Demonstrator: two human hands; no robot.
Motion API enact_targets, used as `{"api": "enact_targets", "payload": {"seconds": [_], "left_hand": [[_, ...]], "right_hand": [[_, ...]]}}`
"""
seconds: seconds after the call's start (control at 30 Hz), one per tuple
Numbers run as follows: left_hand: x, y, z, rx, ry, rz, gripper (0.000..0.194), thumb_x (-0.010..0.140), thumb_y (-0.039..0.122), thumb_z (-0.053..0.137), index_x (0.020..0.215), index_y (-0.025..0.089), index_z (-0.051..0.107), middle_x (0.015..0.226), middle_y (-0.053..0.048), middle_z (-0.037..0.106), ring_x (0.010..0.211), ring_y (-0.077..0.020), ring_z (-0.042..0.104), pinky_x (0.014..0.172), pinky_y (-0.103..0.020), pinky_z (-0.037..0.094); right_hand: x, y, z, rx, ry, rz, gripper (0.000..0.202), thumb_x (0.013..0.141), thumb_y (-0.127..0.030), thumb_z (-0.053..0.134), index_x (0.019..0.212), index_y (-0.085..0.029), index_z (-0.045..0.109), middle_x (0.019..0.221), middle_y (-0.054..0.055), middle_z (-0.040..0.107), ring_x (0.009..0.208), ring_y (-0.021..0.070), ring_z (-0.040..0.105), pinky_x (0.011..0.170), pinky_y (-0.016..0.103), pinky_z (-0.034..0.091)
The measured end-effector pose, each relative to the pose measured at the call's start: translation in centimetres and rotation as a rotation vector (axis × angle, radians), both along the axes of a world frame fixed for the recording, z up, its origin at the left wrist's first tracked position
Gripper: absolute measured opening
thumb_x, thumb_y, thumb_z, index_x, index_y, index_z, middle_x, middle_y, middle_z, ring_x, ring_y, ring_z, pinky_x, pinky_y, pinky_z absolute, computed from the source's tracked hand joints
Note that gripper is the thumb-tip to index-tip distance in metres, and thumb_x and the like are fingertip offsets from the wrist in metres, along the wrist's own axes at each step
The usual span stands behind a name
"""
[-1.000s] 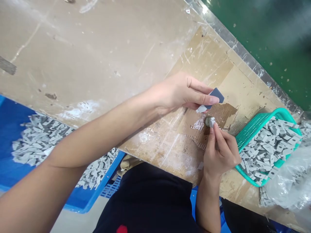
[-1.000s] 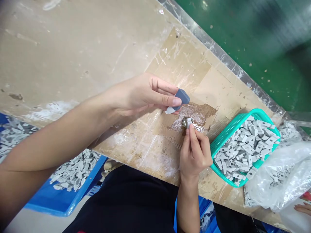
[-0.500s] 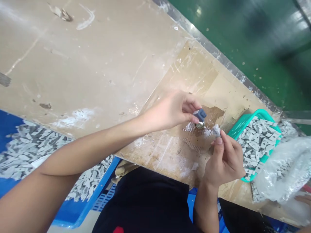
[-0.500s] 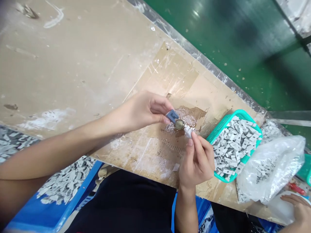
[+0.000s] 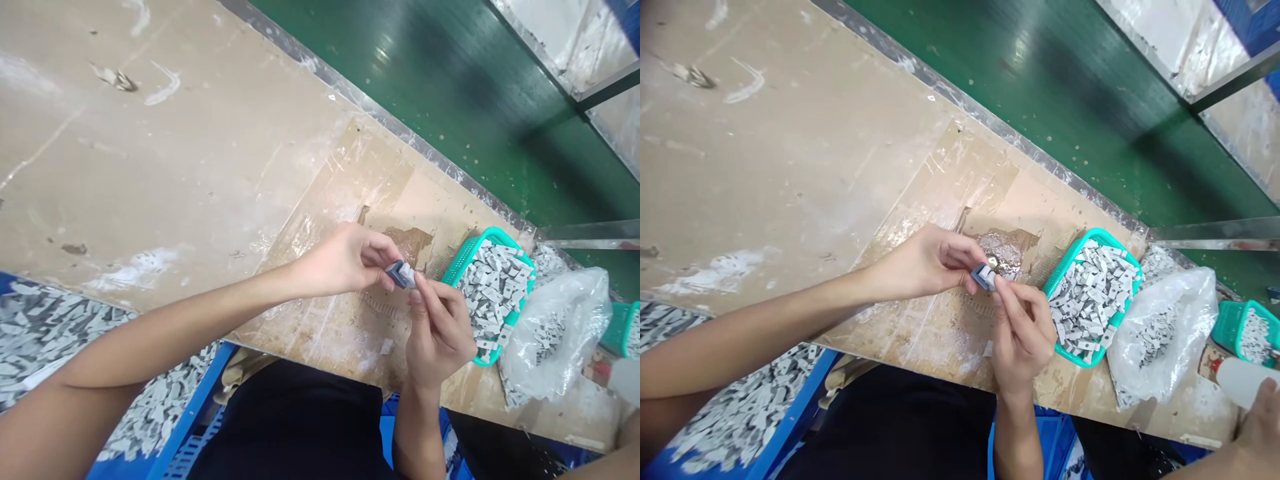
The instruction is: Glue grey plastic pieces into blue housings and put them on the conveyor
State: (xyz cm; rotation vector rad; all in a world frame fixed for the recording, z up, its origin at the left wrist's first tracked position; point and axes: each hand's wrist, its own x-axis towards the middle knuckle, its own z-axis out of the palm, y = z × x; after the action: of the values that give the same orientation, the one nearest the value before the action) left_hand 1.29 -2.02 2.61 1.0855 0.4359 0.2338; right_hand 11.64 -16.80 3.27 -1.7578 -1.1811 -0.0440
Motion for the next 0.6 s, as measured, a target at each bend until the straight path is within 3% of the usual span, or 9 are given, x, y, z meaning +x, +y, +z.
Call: {"api": "enact_targets", "payload": {"seconds": [0.17,0.37,0.6], "left_hand": [[-0.1,-0.4,0.5,0.09,-0.027,0.075,0.024,0.072,-0.006,0.058,0.084,0.012,0.07,0.084,-0.004,0.077,0.071,-0.0141,0.075,0.072,-0.022,0.062],[-0.1,-1.1,0.8,0.164,0.013,0.175,0.018,0.072,-0.001,0.064,0.082,0.012,0.069,0.084,-0.005,0.077,0.069,-0.0159,0.075,0.069,-0.023,0.063],[-0.1,-1.4,0.6,0.162,0.044,0.194,0.016,0.07,0.004,0.071,0.084,0.012,0.068,0.082,-0.006,0.077,0.073,-0.0186,0.076,0.069,-0.024,0.063]], "right_hand": [[-0.2,0.1,0.7,-0.024,0.009,0.016,0.044,0.089,-0.005,0.062,0.117,-0.037,0.071,0.095,0.002,0.068,0.083,0.0149,0.067,0.065,0.03,0.057],[-0.5,0.4,1.5,-0.116,0.012,-0.018,0.042,0.089,-0.006,0.061,0.115,-0.037,0.073,0.091,0.002,0.066,0.08,0.0167,0.067,0.066,0.034,0.058],[-1.1,0.4,1.0,-0.053,0.04,0.012,0.056,0.09,0.003,0.051,0.124,-0.038,0.067,0.098,0.002,0.066,0.087,0.0143,0.066,0.07,0.031,0.057]]}}
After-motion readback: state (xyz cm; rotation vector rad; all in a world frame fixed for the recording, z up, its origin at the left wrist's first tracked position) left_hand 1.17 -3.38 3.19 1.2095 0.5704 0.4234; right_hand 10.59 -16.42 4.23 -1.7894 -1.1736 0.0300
